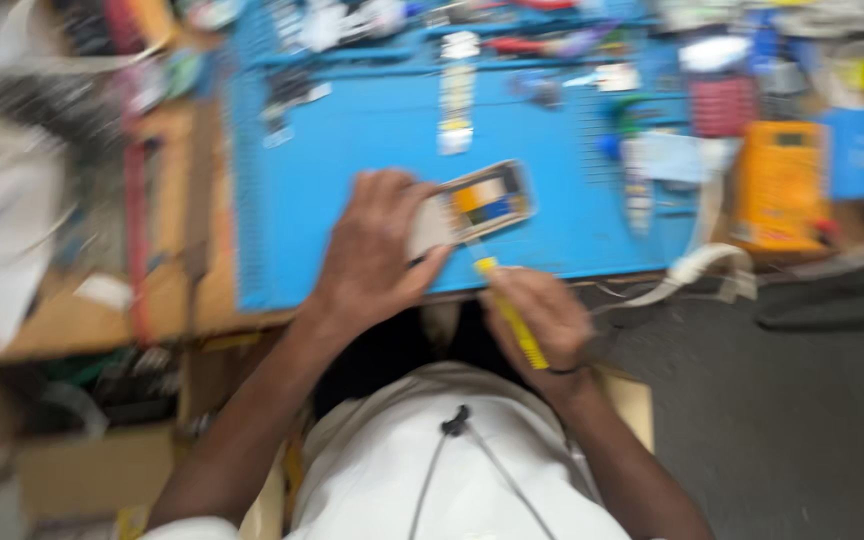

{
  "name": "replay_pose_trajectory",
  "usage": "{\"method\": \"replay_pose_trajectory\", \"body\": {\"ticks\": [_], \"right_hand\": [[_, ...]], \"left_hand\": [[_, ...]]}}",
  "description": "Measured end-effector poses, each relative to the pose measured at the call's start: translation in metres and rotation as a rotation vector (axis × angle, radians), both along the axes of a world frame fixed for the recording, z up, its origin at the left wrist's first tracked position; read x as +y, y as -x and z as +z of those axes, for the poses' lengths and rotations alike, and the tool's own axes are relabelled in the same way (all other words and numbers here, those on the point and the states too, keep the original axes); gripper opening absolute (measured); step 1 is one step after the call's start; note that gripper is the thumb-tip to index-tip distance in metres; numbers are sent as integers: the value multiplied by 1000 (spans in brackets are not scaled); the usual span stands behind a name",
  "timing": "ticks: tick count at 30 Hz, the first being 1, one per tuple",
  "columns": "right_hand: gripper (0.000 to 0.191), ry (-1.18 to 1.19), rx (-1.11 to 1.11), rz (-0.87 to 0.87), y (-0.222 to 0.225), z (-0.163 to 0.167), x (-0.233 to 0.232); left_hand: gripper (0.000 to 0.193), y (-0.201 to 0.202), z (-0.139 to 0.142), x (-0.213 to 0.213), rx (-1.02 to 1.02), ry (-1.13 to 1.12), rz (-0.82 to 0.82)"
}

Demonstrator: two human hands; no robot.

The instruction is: The person works on a disassembled smartphone on a blue repair mat. They apply adhesive from a glue tube onto the phone's frame, then use a yellow screwdriver to pry and press along the phone's edge, repositioning the phone and applying more adhesive as they continue the repair.

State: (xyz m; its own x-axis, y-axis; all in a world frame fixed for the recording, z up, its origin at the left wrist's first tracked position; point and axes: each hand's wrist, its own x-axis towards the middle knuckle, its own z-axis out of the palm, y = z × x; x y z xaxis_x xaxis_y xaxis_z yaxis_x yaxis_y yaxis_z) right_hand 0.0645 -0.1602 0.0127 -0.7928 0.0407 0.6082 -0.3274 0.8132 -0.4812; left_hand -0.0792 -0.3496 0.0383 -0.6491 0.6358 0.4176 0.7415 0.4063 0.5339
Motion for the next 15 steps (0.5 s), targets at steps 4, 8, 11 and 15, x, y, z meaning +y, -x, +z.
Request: {"method": "replay_pose_trajectory", "body": {"ticks": [4, 8, 11, 15], "right_hand": [[36, 6, 97, 55, -2, -5, 10], [37, -5, 42, 73, -11, -1, 11], [31, 52, 84, 35, -15, 4, 8], [30, 76, 86, 46, -20, 3, 3]], "left_hand": [[57, -4, 0, 2, -2, 65, 32], [60, 1, -7, 13, 101, 81, 55], [67, 27, -35, 28, 192, -92, -14], [74, 51, -79, 23, 80, -252, -193]]}}
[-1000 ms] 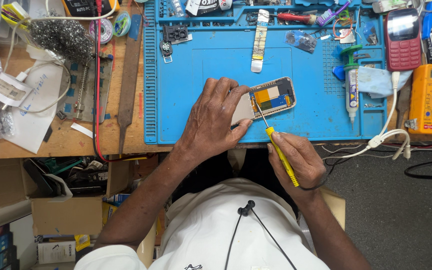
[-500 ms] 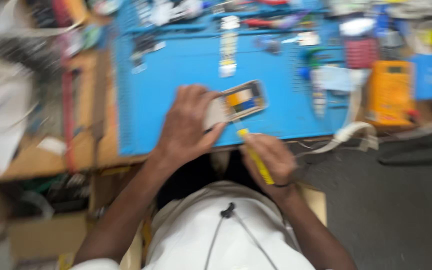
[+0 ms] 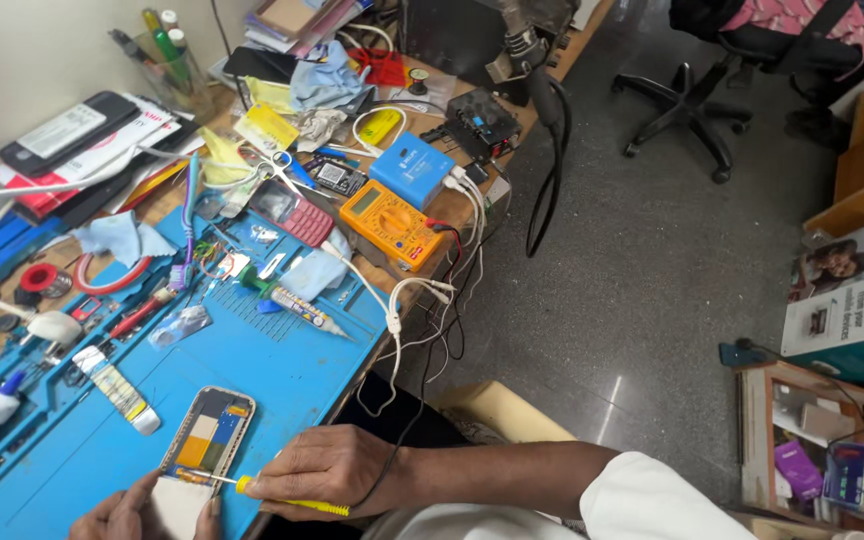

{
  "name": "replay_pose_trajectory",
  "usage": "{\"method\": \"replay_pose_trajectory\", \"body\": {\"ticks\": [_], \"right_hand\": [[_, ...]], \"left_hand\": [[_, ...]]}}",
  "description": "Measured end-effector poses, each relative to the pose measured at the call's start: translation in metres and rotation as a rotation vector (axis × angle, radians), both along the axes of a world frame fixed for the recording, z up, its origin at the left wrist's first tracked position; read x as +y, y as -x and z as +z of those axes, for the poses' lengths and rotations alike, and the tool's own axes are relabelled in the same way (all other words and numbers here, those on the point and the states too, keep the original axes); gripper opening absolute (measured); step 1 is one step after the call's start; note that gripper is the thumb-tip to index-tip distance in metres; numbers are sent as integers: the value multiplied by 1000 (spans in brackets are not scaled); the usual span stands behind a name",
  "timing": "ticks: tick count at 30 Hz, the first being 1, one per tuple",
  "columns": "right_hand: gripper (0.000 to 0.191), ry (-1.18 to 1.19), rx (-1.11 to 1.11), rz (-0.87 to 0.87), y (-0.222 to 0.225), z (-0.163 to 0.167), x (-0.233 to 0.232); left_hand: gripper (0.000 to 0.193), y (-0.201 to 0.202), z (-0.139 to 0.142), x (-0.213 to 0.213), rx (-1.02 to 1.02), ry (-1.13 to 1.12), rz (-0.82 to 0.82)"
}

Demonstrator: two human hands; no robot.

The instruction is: The person works on a disassembled smartphone on a blue repair mat. They apply adhesive from a glue tube onto the phone's frame, then use a yellow screwdriver to pry and press along the phone's edge, repositioning the phone and applying more adhesive as they continue the repair.

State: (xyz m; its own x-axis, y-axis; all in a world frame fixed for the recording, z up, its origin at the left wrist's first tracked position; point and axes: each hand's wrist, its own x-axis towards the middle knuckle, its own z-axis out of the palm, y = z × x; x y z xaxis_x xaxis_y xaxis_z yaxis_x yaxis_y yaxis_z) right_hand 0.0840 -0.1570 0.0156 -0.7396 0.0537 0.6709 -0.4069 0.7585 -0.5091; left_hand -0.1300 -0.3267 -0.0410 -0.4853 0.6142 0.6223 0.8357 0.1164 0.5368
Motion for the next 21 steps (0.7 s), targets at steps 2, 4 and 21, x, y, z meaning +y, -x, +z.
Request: {"method": "replay_pose_trajectory", "body": {"ticks": [2, 4, 21], "right_hand": [[29, 0, 6, 1, -3, -2, 0], [29, 7, 4, 6, -6, -3, -1], [34, -14, -27, 8, 17, -12, -12]], "left_hand": [[74, 1, -9, -2, -12, -2, -21], [74, -3, -8, -2, 24, 19, -64], [56, -53, 72, -30, -80, 331, 200]]}}
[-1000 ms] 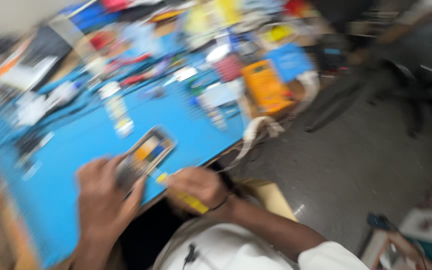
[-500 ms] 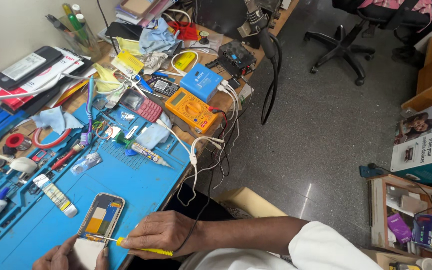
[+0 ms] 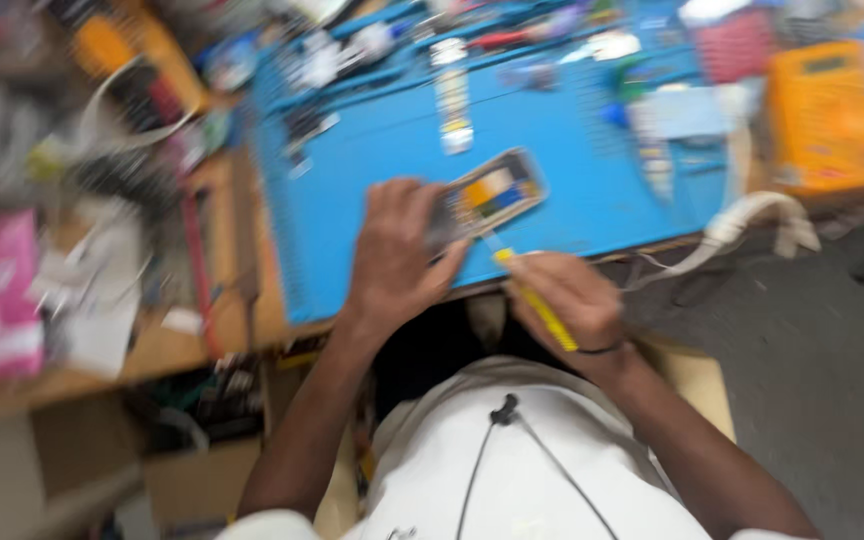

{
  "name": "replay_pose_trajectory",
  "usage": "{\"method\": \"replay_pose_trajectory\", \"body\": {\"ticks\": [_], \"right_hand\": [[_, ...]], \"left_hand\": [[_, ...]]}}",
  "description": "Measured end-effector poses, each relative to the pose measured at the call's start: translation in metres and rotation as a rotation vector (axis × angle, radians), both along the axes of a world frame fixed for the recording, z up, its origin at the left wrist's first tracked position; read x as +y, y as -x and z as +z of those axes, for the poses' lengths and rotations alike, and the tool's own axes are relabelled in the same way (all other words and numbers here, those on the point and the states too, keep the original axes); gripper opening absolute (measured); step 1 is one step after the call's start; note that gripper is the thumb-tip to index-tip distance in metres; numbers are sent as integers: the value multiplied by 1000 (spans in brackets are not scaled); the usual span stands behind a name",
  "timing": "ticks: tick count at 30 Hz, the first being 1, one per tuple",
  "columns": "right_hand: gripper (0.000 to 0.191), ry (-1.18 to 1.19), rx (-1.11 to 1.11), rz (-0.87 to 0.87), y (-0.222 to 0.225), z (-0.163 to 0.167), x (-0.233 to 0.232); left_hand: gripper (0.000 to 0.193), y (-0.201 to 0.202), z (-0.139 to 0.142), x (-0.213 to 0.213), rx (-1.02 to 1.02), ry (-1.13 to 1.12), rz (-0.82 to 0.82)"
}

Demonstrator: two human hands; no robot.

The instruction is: The person works on a disassembled smartphone on a blue repair mat. They apply adhesive from a glue tube onto the phone's frame, then use a yellow screwdriver to pry and press along the phone's edge, repositioning the phone and applying more adhesive as they continue the repair.

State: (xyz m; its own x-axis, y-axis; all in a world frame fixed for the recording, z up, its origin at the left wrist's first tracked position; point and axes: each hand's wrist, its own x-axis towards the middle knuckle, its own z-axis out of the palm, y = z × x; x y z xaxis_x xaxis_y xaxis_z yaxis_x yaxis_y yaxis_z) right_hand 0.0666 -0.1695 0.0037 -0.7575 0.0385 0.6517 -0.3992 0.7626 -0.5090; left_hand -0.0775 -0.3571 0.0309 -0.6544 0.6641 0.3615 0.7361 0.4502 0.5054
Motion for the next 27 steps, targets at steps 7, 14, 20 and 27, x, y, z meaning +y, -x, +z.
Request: {"method": "replay_pose_trajectory", "body": {"ticks": [7, 14, 20, 27], "right_hand": [[37, -1, -24, -22, 9, 6, -13], [37, -18, -20, -37, 10, 0, -13], [37, -25, -10, -39, 10, -4, -13], [39, -23, -17, -40, 10, -4, -13]], "left_hand": [[56, 3, 12, -5, -6, -51, 18], [57, 7, 3, -7, -1, -48, 12], [58, 7, 3, -5, -25, -21, 17], [58, 7, 1, -5, -17, -20, 14]]}}
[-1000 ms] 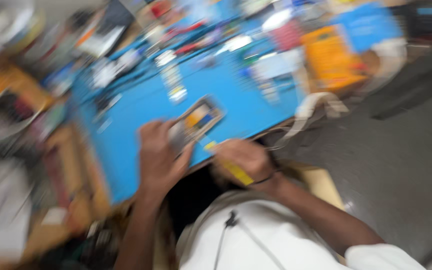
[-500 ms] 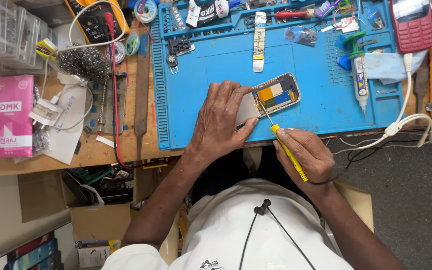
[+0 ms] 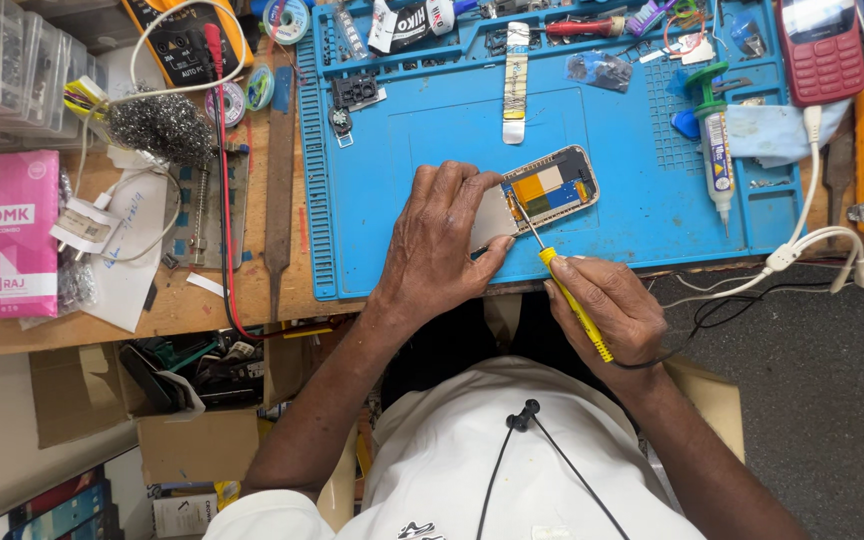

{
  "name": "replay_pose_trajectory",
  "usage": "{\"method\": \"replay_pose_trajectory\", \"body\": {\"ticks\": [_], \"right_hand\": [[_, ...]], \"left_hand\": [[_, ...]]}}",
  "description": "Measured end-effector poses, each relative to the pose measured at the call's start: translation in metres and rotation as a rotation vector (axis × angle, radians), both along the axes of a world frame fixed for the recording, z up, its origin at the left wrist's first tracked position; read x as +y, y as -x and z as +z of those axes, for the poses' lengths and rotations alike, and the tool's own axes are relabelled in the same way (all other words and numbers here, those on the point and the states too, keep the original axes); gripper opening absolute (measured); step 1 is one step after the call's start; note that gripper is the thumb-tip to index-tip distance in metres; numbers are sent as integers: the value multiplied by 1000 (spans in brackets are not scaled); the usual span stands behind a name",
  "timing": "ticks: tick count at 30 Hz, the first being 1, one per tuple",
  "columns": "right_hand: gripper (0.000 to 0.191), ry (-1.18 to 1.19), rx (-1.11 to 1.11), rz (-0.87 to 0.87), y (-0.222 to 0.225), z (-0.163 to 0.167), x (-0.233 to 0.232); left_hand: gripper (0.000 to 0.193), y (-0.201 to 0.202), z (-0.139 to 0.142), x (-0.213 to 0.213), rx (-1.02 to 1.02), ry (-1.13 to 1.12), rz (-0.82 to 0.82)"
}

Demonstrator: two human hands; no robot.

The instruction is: The person works on a disassembled smartphone on a blue repair mat. They apply adhesive from a glue tube onto the phone's frame, then use a yellow screwdriver to pry and press along the phone's edge, repositioning the phone and applying more adhesive as they continue the repair.

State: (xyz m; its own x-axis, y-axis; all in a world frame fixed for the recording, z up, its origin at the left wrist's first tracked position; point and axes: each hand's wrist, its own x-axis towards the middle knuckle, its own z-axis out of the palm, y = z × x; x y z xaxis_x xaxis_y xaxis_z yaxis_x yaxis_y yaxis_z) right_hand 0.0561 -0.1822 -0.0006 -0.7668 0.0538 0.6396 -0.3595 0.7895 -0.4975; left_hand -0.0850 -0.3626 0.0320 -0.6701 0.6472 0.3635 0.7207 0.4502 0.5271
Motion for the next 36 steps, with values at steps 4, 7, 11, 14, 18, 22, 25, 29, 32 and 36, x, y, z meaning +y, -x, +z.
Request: {"method": "replay_pose_trajectory", "body": {"ticks": [4, 7, 11, 14, 18, 22, 25, 29, 32, 36], "right_hand": [[39, -8, -7, -2, 0, 1, 0], [38, -14, 3, 5, 0, 2, 0], [38, -10, -4, 11, 0, 2, 0], [38, -11, -4, 12, 0, 2, 1], [38, -1, 2, 22, 0, 2, 1], [38, -16, 10, 16, 0, 1, 1], [38, -13, 10, 20, 0, 1, 2], [38, -19, 1, 16, 0, 1, 1], [38, -23, -8, 6, -1, 2, 1], [38, -29, -13, 2, -1, 3, 0]], "left_hand": [[58, 0, 1, 1, 5, -1, 0], [58, -1, 2, 1, 9, -4, 1], [58, -1, 3, 1, 14, 1, -1], [59, -1, 2, 1, 10, 4, -3], [58, -1, 1, 2, 27, 7, -1], [58, -1, 0, 2, 10, 1, -5], [57, -1, 0, 2, 8, -2, -4], [58, 0, 0, 1, 1, 4, -3], [57, 0, 0, 1, 4, 3, -8], [57, 0, 0, 1, 11, -2, -6]]}}
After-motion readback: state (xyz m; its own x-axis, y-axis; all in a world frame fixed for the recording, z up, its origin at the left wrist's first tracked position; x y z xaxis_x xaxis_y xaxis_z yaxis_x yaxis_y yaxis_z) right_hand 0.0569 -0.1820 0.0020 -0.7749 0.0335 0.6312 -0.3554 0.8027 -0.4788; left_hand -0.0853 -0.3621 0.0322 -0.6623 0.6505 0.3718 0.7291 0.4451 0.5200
